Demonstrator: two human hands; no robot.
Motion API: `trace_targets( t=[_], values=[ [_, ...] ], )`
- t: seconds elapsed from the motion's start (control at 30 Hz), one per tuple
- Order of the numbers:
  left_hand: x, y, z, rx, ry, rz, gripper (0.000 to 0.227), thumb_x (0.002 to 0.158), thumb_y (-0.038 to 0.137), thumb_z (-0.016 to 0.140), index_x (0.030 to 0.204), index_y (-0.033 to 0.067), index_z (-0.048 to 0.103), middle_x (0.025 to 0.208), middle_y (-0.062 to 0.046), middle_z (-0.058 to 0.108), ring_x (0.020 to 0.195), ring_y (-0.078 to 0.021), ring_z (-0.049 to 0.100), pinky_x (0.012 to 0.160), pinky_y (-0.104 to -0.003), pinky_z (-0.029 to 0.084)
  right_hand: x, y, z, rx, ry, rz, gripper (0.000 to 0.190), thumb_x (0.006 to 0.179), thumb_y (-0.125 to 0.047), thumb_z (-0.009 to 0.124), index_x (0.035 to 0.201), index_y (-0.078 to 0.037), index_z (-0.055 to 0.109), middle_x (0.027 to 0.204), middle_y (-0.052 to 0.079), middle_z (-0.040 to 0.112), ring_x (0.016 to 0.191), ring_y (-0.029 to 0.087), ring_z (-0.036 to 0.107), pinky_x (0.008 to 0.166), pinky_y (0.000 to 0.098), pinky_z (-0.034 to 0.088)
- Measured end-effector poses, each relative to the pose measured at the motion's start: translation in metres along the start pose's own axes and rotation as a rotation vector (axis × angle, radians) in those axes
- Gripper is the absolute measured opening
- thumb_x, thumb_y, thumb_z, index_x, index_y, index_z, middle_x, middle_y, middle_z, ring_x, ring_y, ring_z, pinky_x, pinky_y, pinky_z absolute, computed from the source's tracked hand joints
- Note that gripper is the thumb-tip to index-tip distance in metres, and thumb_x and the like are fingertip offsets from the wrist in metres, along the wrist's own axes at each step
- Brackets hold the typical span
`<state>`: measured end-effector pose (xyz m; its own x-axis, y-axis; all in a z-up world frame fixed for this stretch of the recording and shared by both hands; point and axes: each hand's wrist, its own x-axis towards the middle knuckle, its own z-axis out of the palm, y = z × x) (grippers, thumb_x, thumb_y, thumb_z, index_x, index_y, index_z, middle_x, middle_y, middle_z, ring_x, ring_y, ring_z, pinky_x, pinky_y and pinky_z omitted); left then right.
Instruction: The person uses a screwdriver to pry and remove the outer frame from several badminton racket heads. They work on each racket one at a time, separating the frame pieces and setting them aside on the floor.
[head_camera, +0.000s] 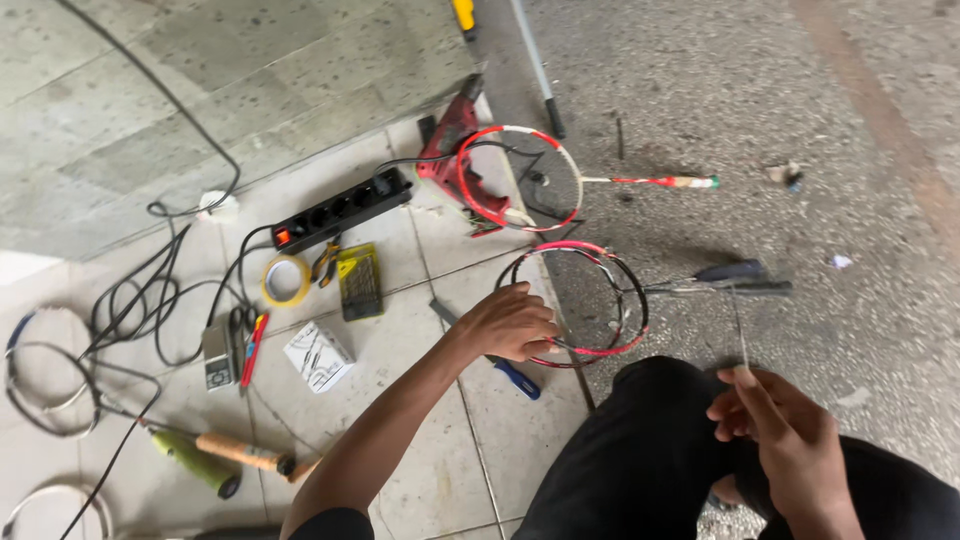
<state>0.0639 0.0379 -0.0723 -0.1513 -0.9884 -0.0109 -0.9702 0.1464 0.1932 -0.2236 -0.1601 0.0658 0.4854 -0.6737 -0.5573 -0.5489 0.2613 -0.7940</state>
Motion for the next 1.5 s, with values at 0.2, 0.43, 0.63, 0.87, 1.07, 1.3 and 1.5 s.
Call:
trace_targets(
  t=[0.2, 0.43, 0.63, 0.87, 1.07, 1.3, 1.5],
  values=[
    [-0.016, 0.006, -0.012, -0.003, 0.029, -0.09, 0.03, 0.085, 0.045, 0.068, 0.071, 0.0197, 0.075, 0.074, 0.005, 0.051, 0.085, -0.0205, 0.052, 0.076, -0.039, 0.039, 0.013, 0.004, 0.011, 0.074, -0.063, -0.035, 0.036, 0.108, -0.021, 0.057, 0.117, 0.011, 0.07, 0.077, 0.026, 0.064, 0.061, 0.033, 0.057, 0.064, 0.0392, 0.047],
    [-0.006, -0.068, -0.045, 0.143, 0.348, -0.311, 0.014, 0.093, 0.026, 0.063, 0.1, 0.0149, 0.069, 0.112, -0.006, 0.058, 0.105, -0.0252, 0.055, 0.096, -0.048, 0.047, 0.024, 0.006, 0.018, 0.043, -0.087, -0.04, 0.035, 0.106, -0.022, 0.058, 0.114, 0.01, 0.071, 0.077, 0.027, 0.066, 0.062, 0.034, 0.059, 0.065, 0.0392, 0.047],
    [-0.009, -0.129, -0.045, 0.395, 0.258, -0.445, 0.022, 0.076, 0.015, 0.075, 0.099, 0.0159, 0.074, 0.114, -0.003, 0.059, 0.111, -0.027, 0.053, 0.108, -0.049, 0.039, 0.03, 0.009, 0.016, 0.073, -0.072, -0.071, 0.037, 0.105, -0.025, 0.06, 0.111, 0.009, 0.072, 0.073, 0.024, 0.066, 0.058, 0.03, 0.059, 0.061, 0.0339, 0.046],
    [0.034, -0.152, -0.079, 0.311, 0.266, -0.37, 0.021, 0.101, 0.035, 0.067, 0.101, 0.0146, 0.061, 0.088, -0.003, 0.074, 0.094, -0.0235, 0.07, 0.11, -0.051, 0.036, 0.018, -0.011, 0.006, -0.01, -0.024, -0.022, 0.035, 0.102, -0.027, 0.062, 0.111, 0.004, 0.076, 0.072, 0.021, 0.07, 0.059, 0.026, 0.06, 0.062, 0.0337, 0.046],
    [0.106, -0.15, -0.097, 0.181, 0.797, -0.438, 0.043, 0.087, 0.05, 0.081, 0.081, 0.0142, 0.059, 0.075, -0.003, 0.068, 0.069, -0.0251, 0.066, 0.062, -0.043, 0.044, 0.018, 0.012, -0.023, 0.081, 0.0, -0.131, 0.03, 0.102, -0.022, 0.061, 0.108, 0.005, 0.073, 0.072, 0.018, 0.068, 0.057, 0.025, 0.06, 0.06, 0.0324, 0.048],
    [0.143, 0.0, -0.147, 0.109, 0.847, -0.252, 0.037, 0.093, 0.043, 0.077, 0.083, 0.0134, 0.057, 0.072, -0.001, 0.058, 0.072, -0.0272, 0.058, 0.075, -0.041, 0.039, -0.041, 0.038, -0.081, 0.342, 0.117, -0.292, 0.023, 0.107, -0.016, 0.056, 0.111, 0.002, 0.07, 0.076, 0.007, 0.055, 0.058, 0.013, 0.043, 0.052, 0.0263, 0.036],
    [0.149, 0.159, -0.158, 0.022, 0.932, -0.126, 0.026, 0.093, 0.042, 0.074, 0.078, 0.0222, 0.066, 0.064, 0.003, 0.063, 0.055, -0.02, 0.062, 0.052, -0.034, 0.044, -0.158, 0.04, -0.123, 0.159, 0.306, -0.354, 0.03, 0.106, -0.009, 0.045, 0.121, 0.008, 0.065, 0.06, 0.01, 0.038, 0.05, 0.017, 0.036, 0.05, 0.028, 0.029]
  ],
)
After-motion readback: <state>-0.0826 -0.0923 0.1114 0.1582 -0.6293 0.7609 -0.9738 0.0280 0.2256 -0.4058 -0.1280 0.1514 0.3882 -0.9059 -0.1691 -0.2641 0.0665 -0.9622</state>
